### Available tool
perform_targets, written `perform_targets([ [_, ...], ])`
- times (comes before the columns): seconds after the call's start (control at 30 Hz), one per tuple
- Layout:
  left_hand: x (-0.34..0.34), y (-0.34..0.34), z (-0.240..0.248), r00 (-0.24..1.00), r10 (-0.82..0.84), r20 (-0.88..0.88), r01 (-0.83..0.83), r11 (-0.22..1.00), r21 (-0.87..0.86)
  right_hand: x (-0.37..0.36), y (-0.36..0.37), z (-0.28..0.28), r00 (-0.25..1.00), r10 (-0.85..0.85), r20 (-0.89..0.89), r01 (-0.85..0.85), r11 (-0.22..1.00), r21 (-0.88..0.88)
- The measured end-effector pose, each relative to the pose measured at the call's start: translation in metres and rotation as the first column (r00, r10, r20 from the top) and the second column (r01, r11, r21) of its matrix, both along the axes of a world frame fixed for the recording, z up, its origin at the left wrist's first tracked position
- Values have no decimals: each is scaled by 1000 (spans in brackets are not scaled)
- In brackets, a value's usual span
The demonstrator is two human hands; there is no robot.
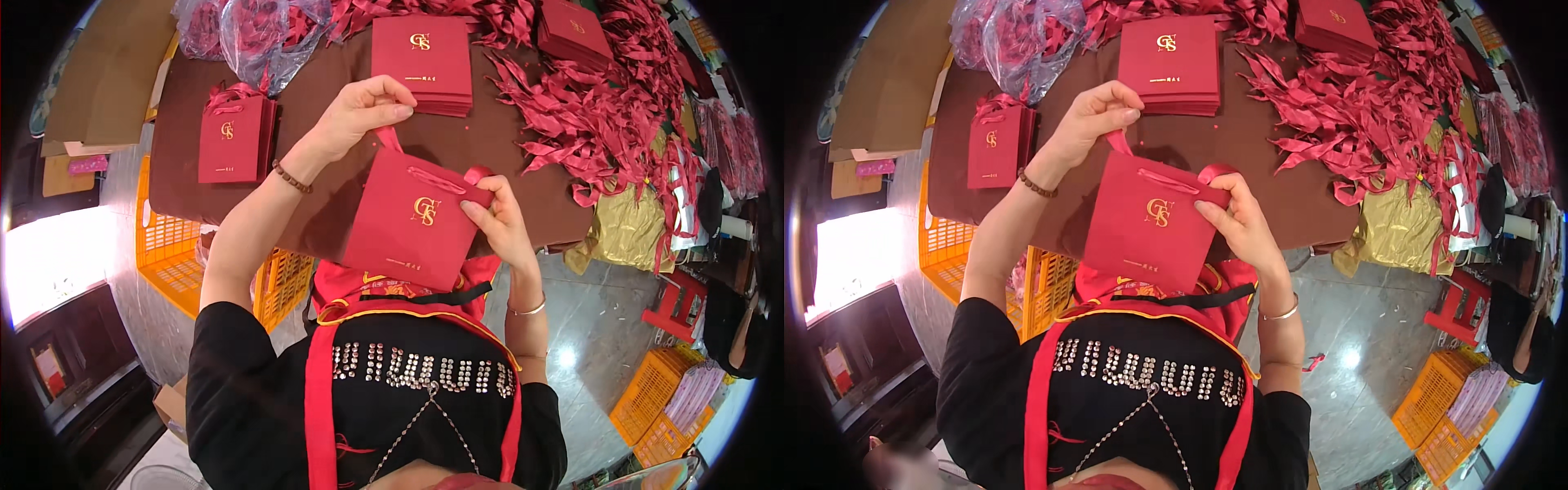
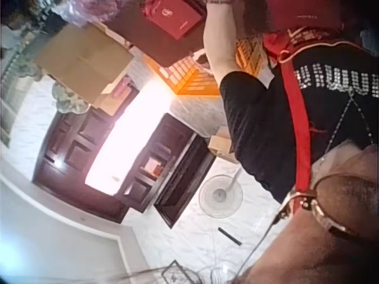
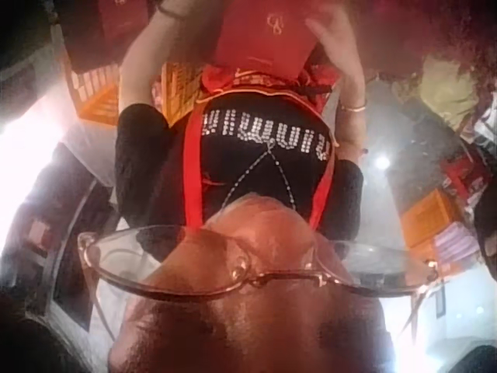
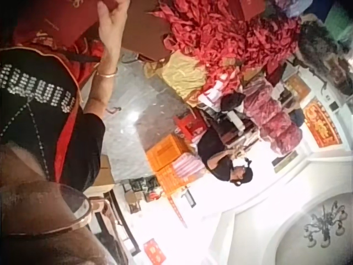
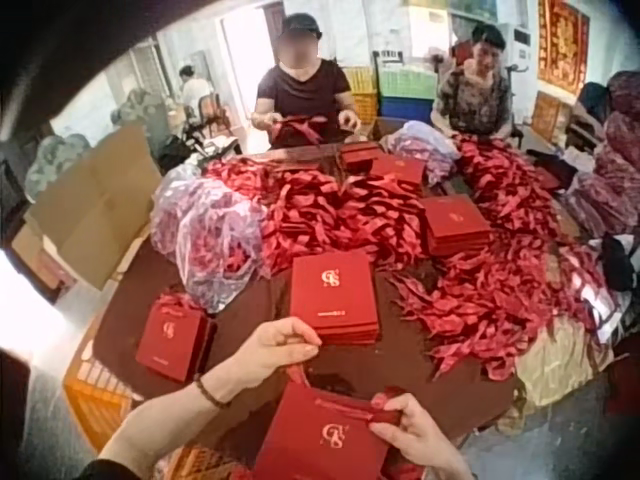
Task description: Folding and assembling small red gift bags with ribbon handles.
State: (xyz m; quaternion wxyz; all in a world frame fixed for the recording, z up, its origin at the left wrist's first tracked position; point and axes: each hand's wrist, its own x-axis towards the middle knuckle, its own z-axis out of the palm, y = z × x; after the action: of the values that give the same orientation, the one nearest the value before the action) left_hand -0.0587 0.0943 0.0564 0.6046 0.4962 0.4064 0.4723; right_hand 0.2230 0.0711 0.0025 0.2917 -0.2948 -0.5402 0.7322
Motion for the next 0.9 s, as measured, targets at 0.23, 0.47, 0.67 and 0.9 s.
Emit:
perform_targets([
  [0.23, 6, 1, -7, 996, 80, 41, -79, 996, -35, 3, -4, 11, 991, -16, -134, 12, 999, -30],
  [0.47, 3, -3, -24, 994, 107, 16, -105, 991, -83, 16, -4, -5, 1000, -23, 22, 23, 1000, 8],
  [0.67, 8, -2, -20, 958, 273, 89, -273, 962, -13, 11, 0, -6, 914, -224, -339, 157, 964, -214],
  [0.9, 96, -76, -18, 908, -2, 420, 221, 853, -472, -20, 28, -15, 212, -20, -977, -506, 853, -127],
])
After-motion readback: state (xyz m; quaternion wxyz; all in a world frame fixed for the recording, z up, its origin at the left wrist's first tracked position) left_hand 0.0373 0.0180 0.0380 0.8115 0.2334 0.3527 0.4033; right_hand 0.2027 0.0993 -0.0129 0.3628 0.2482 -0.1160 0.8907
